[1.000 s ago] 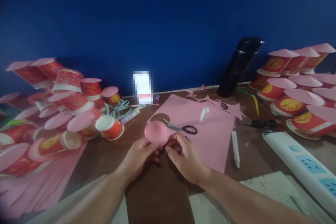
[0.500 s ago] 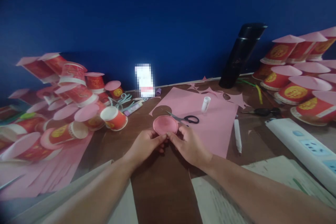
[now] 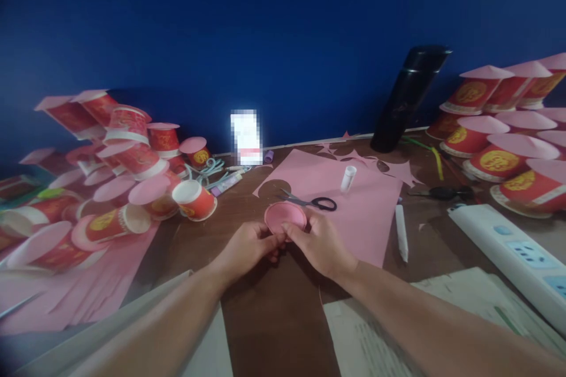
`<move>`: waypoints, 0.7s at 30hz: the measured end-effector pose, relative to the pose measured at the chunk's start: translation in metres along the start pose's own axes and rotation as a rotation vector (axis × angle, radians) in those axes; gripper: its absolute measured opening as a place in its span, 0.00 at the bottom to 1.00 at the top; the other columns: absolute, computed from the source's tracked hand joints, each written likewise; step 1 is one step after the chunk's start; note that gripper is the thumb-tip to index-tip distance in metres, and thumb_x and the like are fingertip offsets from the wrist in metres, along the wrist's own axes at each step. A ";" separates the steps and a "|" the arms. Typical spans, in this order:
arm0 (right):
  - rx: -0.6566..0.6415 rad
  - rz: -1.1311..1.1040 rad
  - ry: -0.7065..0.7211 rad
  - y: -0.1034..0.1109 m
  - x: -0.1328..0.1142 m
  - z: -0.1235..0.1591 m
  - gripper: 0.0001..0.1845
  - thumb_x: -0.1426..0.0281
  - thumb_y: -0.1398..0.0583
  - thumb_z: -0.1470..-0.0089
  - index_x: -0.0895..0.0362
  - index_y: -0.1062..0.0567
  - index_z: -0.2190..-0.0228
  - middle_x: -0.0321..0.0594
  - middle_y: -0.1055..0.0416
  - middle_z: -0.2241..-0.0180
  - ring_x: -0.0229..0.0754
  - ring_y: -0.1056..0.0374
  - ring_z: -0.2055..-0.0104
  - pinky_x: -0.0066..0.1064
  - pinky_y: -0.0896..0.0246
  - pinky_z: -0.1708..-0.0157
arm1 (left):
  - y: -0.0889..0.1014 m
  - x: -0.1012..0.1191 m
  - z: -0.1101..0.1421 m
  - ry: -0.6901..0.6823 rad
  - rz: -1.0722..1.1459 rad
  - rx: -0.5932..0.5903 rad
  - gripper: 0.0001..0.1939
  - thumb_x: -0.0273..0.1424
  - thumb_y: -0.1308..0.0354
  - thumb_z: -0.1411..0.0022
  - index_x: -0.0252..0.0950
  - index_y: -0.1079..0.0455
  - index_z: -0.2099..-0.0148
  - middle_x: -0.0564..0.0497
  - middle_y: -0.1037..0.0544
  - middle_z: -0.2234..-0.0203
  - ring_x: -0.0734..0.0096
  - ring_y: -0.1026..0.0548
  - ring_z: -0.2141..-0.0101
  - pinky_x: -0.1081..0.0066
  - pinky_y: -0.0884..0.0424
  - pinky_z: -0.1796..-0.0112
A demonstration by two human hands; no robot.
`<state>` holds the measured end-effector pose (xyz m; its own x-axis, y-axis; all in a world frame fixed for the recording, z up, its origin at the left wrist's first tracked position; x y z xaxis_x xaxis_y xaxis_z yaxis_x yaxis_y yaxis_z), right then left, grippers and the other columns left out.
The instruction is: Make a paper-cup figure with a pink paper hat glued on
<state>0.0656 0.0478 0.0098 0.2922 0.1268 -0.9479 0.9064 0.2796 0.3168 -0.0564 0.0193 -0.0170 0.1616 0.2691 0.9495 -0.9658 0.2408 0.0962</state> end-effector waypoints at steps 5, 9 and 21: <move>-0.005 -0.002 -0.048 0.001 0.005 -0.001 0.15 0.62 0.41 0.47 0.59 0.25 0.63 0.40 0.24 0.67 0.44 0.29 0.64 0.33 0.35 0.63 | 0.000 0.001 0.000 0.001 0.010 0.005 0.18 0.43 0.38 0.47 0.30 0.28 0.69 0.52 0.28 0.79 0.77 0.30 0.80 0.76 0.32 0.77; -0.037 -0.035 -0.019 0.000 -0.001 0.000 0.15 0.62 0.41 0.47 0.59 0.24 0.62 0.40 0.25 0.66 0.43 0.30 0.63 0.32 0.36 0.62 | 0.001 0.002 0.000 0.028 0.071 0.040 0.19 0.43 0.36 0.49 0.30 0.29 0.69 0.51 0.28 0.77 0.77 0.30 0.79 0.74 0.30 0.76; -0.033 -0.099 -0.019 0.000 -0.002 -0.002 0.10 0.66 0.42 0.47 0.59 0.25 0.65 0.37 0.27 0.72 0.39 0.33 0.70 0.29 0.37 0.68 | -0.004 0.010 0.004 0.030 -0.051 -0.010 0.16 0.40 0.39 0.45 0.30 0.27 0.68 0.51 0.26 0.77 0.78 0.31 0.79 0.77 0.33 0.76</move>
Point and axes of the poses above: each hand's wrist, its own z-axis away from the middle knuckle, its own y-axis out of the back of the hand, x = y × z, the point moved 9 cm from there along -z, towards the middle knuckle
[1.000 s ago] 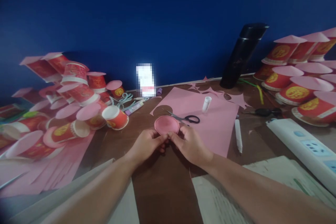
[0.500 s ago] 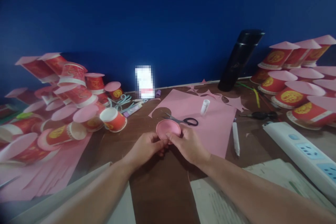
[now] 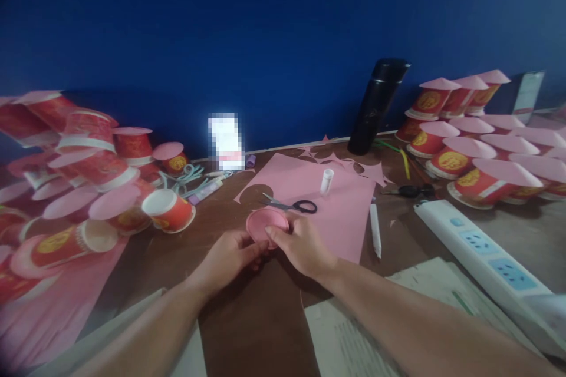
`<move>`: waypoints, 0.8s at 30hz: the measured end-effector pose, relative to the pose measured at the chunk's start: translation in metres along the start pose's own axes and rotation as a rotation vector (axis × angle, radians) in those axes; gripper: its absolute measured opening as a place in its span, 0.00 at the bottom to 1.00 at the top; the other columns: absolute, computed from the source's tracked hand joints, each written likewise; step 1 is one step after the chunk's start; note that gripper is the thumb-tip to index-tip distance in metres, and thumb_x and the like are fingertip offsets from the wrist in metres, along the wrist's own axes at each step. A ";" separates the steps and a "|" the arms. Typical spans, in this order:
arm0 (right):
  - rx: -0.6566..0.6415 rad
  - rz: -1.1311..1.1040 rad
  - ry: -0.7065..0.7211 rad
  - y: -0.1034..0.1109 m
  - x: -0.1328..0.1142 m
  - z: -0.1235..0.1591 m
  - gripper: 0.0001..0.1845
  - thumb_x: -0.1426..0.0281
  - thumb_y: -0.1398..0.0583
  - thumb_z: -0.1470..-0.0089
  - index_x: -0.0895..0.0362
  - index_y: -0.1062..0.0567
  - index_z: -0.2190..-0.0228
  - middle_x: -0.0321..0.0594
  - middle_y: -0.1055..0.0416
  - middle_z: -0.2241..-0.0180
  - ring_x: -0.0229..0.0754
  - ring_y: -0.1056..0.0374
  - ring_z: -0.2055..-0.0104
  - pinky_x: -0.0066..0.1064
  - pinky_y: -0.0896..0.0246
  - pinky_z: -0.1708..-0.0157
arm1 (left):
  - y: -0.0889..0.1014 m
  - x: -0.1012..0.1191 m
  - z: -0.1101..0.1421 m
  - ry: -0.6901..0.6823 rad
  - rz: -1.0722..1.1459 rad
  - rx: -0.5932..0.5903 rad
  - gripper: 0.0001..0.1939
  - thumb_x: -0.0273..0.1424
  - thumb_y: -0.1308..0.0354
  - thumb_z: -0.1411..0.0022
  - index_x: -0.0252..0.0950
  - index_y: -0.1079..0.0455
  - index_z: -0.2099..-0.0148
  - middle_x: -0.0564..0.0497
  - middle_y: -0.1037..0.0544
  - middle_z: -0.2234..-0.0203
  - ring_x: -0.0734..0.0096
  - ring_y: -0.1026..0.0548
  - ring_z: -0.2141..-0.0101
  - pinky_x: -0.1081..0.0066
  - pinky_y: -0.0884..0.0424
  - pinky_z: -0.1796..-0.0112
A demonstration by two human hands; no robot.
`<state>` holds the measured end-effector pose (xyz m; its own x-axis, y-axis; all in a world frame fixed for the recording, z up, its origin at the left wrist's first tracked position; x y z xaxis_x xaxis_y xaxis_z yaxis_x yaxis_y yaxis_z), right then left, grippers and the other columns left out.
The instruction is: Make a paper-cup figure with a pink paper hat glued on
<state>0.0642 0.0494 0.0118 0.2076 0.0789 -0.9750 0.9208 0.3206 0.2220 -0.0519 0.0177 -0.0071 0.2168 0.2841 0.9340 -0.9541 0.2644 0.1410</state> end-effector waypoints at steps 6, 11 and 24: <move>0.008 0.003 0.021 0.001 0.002 0.001 0.11 0.64 0.42 0.45 0.59 0.25 0.68 0.37 0.26 0.70 0.39 0.31 0.67 0.29 0.37 0.66 | 0.003 -0.001 -0.001 -0.008 0.016 0.032 0.17 0.42 0.40 0.45 0.30 0.28 0.69 0.51 0.27 0.78 0.77 0.30 0.79 0.76 0.32 0.76; -0.022 -0.031 -0.005 -0.001 0.002 0.002 0.14 0.61 0.42 0.45 0.59 0.25 0.67 0.38 0.27 0.72 0.40 0.31 0.68 0.29 0.36 0.67 | 0.005 -0.001 0.001 0.006 -0.010 0.059 0.17 0.42 0.41 0.44 0.30 0.29 0.69 0.51 0.27 0.78 0.76 0.30 0.79 0.75 0.32 0.76; 0.014 0.032 0.001 0.001 0.001 0.002 0.12 0.63 0.42 0.45 0.59 0.24 0.65 0.38 0.25 0.71 0.42 0.30 0.66 0.31 0.36 0.65 | 0.003 -0.003 -0.002 -0.026 0.022 0.036 0.15 0.39 0.41 0.43 0.31 0.27 0.68 0.52 0.27 0.78 0.78 0.30 0.80 0.76 0.31 0.77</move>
Point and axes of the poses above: each hand's wrist, its own z-axis away from the middle knuckle, its own y-axis out of the back of the hand, x = y × z, the point moved 9 cm from there along -z, towards the middle knuckle
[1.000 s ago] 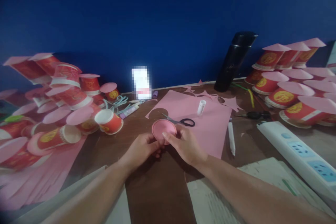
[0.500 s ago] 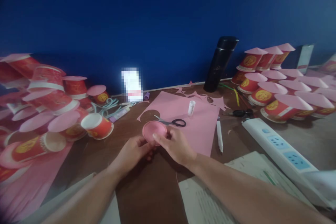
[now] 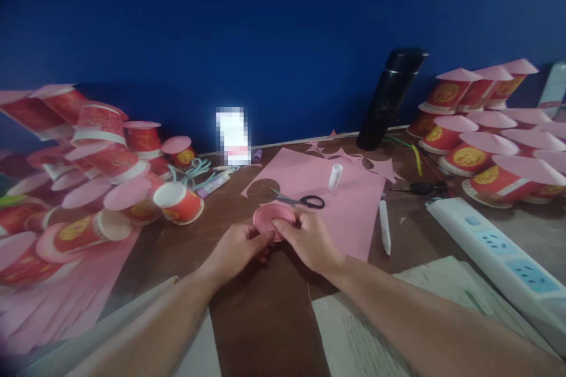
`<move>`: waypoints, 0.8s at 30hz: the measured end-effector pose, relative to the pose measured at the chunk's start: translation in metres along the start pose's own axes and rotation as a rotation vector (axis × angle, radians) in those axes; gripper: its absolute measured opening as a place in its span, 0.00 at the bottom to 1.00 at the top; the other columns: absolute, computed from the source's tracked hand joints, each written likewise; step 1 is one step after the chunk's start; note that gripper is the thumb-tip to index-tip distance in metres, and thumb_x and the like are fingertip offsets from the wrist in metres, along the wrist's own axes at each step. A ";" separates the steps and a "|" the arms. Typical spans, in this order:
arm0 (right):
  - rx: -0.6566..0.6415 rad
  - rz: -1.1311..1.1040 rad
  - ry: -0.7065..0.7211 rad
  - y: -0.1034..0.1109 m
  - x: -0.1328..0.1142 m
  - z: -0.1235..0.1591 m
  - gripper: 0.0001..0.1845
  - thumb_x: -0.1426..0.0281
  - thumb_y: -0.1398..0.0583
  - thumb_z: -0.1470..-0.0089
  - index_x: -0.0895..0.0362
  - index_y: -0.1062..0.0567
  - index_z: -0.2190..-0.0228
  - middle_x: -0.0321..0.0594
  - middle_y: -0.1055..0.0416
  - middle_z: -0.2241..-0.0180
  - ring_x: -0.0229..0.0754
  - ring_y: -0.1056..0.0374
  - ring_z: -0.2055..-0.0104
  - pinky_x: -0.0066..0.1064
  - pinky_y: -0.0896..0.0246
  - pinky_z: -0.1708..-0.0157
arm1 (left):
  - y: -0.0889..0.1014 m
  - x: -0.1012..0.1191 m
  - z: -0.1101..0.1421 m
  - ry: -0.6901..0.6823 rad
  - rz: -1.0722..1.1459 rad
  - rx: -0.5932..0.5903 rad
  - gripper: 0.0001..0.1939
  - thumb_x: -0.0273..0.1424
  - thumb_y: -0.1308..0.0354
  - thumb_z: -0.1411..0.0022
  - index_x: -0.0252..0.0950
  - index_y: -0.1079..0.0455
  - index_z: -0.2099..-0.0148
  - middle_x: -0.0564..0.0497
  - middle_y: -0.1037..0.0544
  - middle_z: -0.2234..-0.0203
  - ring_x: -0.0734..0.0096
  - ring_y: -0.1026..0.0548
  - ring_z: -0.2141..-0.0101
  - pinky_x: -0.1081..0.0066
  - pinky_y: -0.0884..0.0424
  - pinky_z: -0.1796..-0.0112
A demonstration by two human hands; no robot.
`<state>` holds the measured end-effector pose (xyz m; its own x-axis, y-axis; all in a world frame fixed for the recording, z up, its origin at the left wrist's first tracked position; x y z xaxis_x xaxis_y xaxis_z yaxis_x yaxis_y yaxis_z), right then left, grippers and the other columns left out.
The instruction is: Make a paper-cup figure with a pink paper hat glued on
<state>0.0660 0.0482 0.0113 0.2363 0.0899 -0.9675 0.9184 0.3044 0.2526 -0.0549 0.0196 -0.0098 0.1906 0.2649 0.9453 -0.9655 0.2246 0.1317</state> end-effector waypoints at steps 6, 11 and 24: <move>0.063 -0.021 -0.015 0.004 0.009 0.001 0.17 0.58 0.38 0.48 0.57 0.29 0.62 0.42 0.27 0.64 0.44 0.30 0.61 0.34 0.35 0.61 | 0.011 -0.008 -0.001 0.090 0.016 0.123 0.13 0.36 0.43 0.40 0.30 0.32 0.69 0.53 0.28 0.80 0.78 0.29 0.84 0.76 0.31 0.82; 0.171 -0.054 -0.006 0.008 0.015 0.004 0.24 0.59 0.39 0.49 0.57 0.35 0.54 0.39 0.31 0.68 0.42 0.32 0.65 0.34 0.34 0.64 | 0.014 -0.007 0.001 0.074 0.033 0.187 0.09 0.35 0.43 0.40 0.33 0.37 0.64 0.53 0.27 0.79 0.76 0.29 0.84 0.75 0.30 0.84; 0.269 -0.007 0.143 0.019 0.000 0.011 0.21 0.61 0.42 0.44 0.55 0.37 0.51 0.33 0.39 0.73 0.37 0.38 0.72 0.30 0.39 0.72 | 0.034 0.012 0.012 -0.112 -0.213 0.372 0.17 0.32 0.47 0.39 0.33 0.40 0.49 0.56 0.30 0.78 0.74 0.28 0.80 0.71 0.28 0.76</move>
Point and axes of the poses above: each hand's wrist, its own z-axis away from the middle knuckle, its own y-axis out of the back of the hand, x = y × z, the point moved 9 cm from there along -z, towards the middle knuckle
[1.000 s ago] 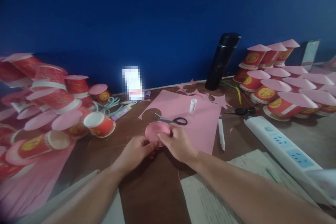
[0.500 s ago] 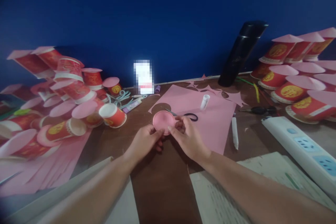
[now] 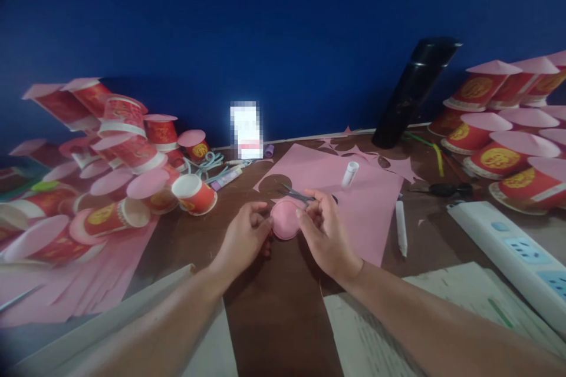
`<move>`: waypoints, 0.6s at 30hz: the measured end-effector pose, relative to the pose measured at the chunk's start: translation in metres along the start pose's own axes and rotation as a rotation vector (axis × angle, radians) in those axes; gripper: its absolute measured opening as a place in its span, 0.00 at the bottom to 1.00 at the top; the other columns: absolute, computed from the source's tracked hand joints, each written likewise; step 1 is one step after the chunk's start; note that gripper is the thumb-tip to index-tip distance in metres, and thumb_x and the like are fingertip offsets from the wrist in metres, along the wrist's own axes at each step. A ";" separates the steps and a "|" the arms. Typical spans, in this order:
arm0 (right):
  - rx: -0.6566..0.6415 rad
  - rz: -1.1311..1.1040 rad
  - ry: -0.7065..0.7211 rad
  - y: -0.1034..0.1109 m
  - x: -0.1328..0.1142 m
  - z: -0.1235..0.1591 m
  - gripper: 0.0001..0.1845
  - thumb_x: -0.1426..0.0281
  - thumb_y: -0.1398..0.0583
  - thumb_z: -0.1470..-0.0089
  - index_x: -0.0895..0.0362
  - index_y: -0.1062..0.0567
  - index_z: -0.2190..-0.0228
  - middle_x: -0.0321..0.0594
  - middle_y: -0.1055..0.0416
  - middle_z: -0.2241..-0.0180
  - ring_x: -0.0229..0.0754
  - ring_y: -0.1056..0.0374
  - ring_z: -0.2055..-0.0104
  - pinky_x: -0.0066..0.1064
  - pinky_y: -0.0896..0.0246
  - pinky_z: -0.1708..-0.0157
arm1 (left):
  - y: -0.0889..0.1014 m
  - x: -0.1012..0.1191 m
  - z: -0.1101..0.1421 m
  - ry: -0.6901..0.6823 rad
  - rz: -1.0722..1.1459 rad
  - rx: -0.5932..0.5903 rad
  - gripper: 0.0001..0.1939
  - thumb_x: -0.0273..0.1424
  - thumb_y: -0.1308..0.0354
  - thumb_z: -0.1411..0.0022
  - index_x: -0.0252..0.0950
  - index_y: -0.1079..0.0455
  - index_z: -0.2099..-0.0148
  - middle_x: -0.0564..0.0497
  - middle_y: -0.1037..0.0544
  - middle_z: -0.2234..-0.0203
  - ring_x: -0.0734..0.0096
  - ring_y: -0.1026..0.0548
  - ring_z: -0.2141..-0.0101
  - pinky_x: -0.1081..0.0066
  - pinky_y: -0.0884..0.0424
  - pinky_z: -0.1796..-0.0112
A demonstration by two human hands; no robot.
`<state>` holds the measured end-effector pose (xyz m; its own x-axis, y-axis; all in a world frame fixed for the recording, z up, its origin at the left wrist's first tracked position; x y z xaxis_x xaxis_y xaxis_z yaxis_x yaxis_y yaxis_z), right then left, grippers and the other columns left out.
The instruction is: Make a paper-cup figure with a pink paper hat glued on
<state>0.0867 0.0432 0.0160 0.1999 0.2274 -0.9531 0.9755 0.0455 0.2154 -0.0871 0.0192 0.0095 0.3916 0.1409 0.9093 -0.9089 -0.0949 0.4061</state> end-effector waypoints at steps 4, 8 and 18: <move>-0.013 -0.025 0.017 -0.001 0.000 0.003 0.18 0.62 0.42 0.42 0.53 0.37 0.51 0.32 0.41 0.73 0.36 0.40 0.72 0.29 0.42 0.74 | 0.061 0.058 0.021 -0.556 -0.350 0.503 0.17 0.31 0.45 0.40 0.36 0.36 0.48 0.50 0.26 0.67 0.72 0.27 0.68 0.69 0.28 0.62; -0.008 -0.021 0.026 -0.001 -0.001 0.003 0.17 0.63 0.43 0.42 0.53 0.36 0.52 0.33 0.41 0.72 0.36 0.42 0.73 0.29 0.43 0.75 | 0.115 0.073 0.035 -0.637 -0.542 0.890 0.33 0.33 0.40 0.44 0.32 0.45 0.38 0.38 0.32 0.48 0.56 0.33 0.48 0.56 0.36 0.48; -0.004 0.125 0.039 0.005 -0.006 0.002 0.14 0.62 0.42 0.43 0.54 0.32 0.56 0.33 0.38 0.73 0.36 0.39 0.74 0.29 0.42 0.74 | 0.137 0.010 -0.012 -0.171 -0.576 0.835 0.50 0.33 0.38 0.49 0.31 0.63 0.32 0.30 0.50 0.37 0.42 0.52 0.37 0.38 0.55 0.42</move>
<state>0.0905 0.0401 0.0218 0.3162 0.2695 -0.9096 0.9427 0.0181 0.3330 -0.2089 0.0198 0.0732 0.8112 0.2459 0.5305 -0.2125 -0.7212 0.6593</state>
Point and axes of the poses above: each hand's wrist, its own z-axis away from the middle knuckle, its own y-axis out of the back of the hand, x = y × z, the point moved 9 cm from there along -z, towards the middle knuckle
